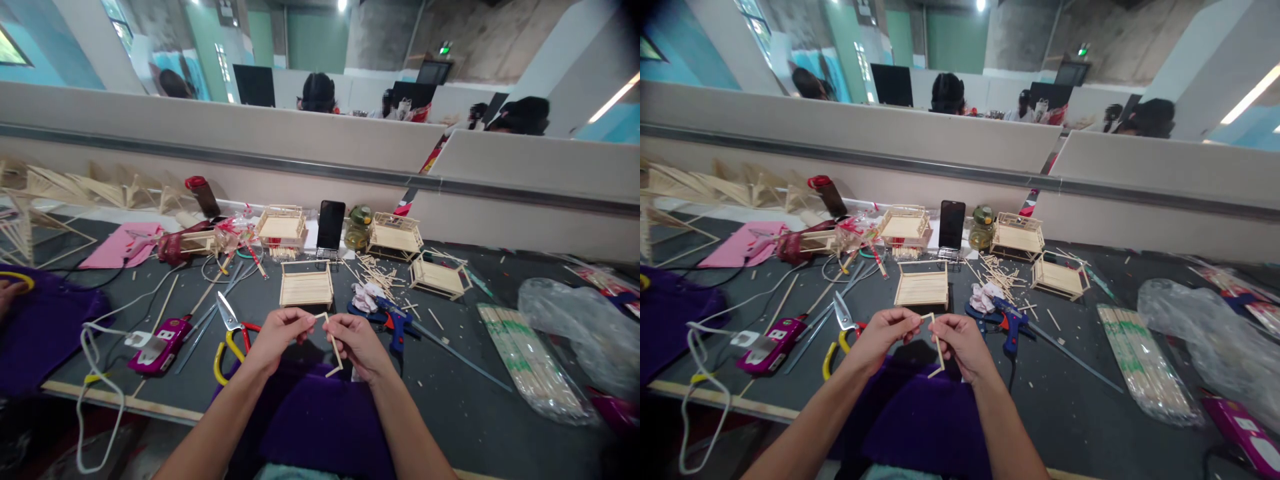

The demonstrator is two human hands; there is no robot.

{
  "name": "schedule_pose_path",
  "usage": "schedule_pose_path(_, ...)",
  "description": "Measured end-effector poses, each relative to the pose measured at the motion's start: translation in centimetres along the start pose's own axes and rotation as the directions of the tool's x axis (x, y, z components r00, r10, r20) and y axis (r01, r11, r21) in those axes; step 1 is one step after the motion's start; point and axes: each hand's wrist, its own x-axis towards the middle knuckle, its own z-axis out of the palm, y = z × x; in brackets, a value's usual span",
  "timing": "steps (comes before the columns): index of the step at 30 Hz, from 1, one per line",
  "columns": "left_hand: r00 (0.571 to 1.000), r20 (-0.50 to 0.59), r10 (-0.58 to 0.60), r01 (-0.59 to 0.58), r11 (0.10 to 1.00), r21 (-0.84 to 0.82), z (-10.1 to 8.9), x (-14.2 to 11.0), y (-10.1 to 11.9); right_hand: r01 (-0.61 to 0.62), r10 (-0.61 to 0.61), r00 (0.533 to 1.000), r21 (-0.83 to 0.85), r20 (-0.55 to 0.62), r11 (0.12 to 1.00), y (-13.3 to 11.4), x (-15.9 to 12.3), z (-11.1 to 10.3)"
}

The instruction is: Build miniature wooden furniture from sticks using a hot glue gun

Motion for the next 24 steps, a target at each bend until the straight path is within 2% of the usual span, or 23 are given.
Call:
schedule_pose_path(15, 1.000, -0.010, -0.012, 0.012, 1.000, 0.011, 0.4, 0.2, 0.1, -0.005, 0.005, 1.000, -0.013, -0.021, 1.000, -0.5, -0.3, 0.0)
schedule_pose_path(19, 1.000, 0.018, -0.003, 0.003, 1.000, -0.006, 0.3, 0.1, 0.0, -0.029, 0.031, 0.999, 0.065, -0.031, 0.997, -0.5, -0.2, -0.4)
schedule_pose_path(22, 0.996, 0.063, -0.058, 0.060, 0.997, -0.039, 0.3, -0.5, -0.3, -0.021, 0.027, 0.999, 0.122, -0.043, 0.992, -0.3, -0.1, -0.8)
schedule_pose_path(24, 0.984, 0.136, -0.113, 0.118, 0.993, -0.025, 0.5, -1.1, -0.8, -0.010, 0.018, 0.998, 0.151, -0.057, 0.989, -0.2, 0.1, -1.1)
